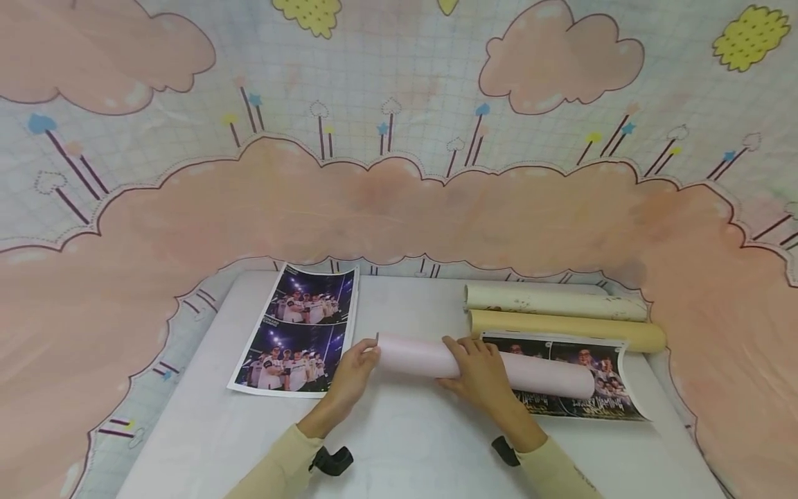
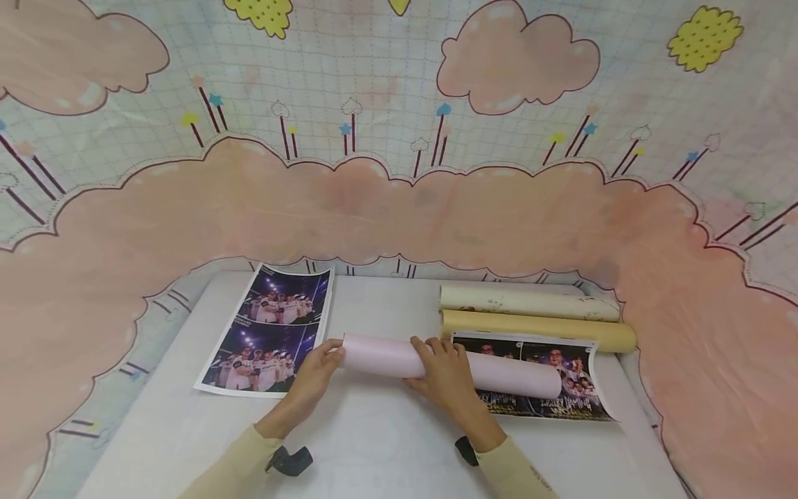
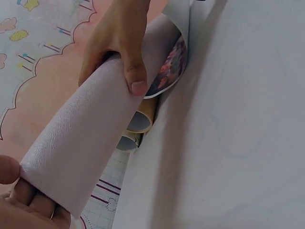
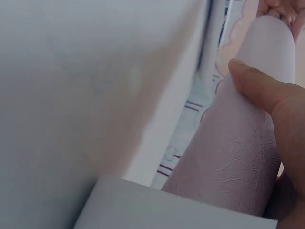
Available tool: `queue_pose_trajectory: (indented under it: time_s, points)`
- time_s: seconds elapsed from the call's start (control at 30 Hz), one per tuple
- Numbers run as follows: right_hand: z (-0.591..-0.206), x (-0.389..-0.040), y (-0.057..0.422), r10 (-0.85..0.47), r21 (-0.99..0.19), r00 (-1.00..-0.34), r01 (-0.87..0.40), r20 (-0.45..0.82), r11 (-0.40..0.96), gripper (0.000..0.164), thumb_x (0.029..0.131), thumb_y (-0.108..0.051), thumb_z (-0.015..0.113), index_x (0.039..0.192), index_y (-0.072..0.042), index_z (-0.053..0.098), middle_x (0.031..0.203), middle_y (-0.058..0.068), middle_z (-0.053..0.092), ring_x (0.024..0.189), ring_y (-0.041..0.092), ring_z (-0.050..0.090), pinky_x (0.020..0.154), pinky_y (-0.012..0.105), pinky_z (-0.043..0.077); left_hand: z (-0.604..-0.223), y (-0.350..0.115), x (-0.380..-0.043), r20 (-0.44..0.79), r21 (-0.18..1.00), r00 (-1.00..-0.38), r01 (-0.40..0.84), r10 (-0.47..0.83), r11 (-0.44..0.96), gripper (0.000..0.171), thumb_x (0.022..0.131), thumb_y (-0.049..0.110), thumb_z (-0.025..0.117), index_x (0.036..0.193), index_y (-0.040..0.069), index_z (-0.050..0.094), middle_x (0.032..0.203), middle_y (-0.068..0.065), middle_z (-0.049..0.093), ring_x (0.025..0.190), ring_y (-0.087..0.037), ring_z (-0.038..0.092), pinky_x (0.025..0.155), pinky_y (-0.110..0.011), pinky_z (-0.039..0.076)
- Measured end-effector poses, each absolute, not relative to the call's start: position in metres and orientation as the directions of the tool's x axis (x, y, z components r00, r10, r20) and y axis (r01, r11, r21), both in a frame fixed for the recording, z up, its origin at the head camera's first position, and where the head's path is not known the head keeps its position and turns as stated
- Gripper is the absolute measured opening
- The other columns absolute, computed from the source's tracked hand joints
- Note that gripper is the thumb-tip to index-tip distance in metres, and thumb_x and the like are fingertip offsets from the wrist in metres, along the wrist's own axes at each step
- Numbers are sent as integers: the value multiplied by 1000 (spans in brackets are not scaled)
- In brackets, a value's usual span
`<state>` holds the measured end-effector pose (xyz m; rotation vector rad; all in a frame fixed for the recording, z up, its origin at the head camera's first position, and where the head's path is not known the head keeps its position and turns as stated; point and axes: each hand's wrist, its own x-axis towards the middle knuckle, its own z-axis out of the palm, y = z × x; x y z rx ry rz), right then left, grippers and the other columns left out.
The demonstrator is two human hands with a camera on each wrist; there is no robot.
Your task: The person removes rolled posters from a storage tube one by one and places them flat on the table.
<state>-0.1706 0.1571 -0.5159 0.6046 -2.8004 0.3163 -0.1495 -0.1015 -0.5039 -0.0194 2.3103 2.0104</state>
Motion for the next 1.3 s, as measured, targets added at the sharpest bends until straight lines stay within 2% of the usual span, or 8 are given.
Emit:
queue_pose_trajectory:
  time_s: [0.1,0.17,0.27,0.5,0.63,0.73,1.0,1.3]
  points:
    - [-516,-171,159,-373,-157,-882,-428,290,890,80,70,-55,83,138,-22,55,119,7,65,114,30,60,94,53,46,-501,-101,-150,-72,989,-997,-69,18,134,25,101,17,52,116,-2,59,105,-19,72,91,-14,60,84,-35,46]
    - [-515,-171,160,-377,-153,-878,-432,295,889,80,70,-55,82,138,-22,55,118,7,65,113,29,60,94,53,46,-499,-101,-151,-84,989,-996,-84,-6,125,22,99,17,56,114,0,61,95,-15,72,78,-10,53,71,-26,38]
    - [-515,-171,160,-383,-147,-872,-440,303,886,80,70,-55,82,137,-22,55,117,7,64,112,28,60,93,53,46,-497,-103,-151,-92,989,-996,-94,-20,113,22,98,17,59,113,1,61,85,-10,69,66,-11,40,57,-26,26]
    - [-513,-170,162,-384,-138,-870,-441,309,887,80,69,-54,83,137,-23,55,117,7,64,111,28,61,93,53,47,-496,-107,-152,-69,988,-997,-73,-34,139,23,100,19,56,113,1,63,97,-16,74,74,-14,52,59,-25,30]
    - [-512,-169,164,-383,-123,-867,-439,319,890,80,68,-55,83,136,-23,56,116,7,64,108,29,62,92,53,47,-496,-111,-152,-48,981,-997,-58,-61,183,24,100,19,55,115,2,63,106,-19,73,94,-21,66,77,-29,46]
    - [-511,-169,165,-388,-118,-859,-446,333,887,81,67,-55,84,135,-22,56,115,7,64,106,30,62,90,54,48,-495,-114,-151,-37,980,-996,-51,-75,190,24,100,20,55,115,2,63,109,-20,73,99,-22,67,85,-33,48]
    - [-510,-167,165,-398,-105,-849,-457,348,883,81,66,-53,86,135,-22,57,113,7,64,105,30,62,91,53,47,-492,-121,-150,-91,979,-992,-106,-89,176,28,99,21,56,116,0,64,110,-21,72,90,-17,61,78,-31,44]
    - [-506,-162,160,-436,-68,-798,-505,416,861,81,61,-47,90,132,-23,60,110,8,64,107,33,61,90,53,46,-497,-122,-154,-96,965,-983,-130,-154,229,38,100,32,54,99,-1,72,78,-1,61,73,-12,48,64,-25,41]
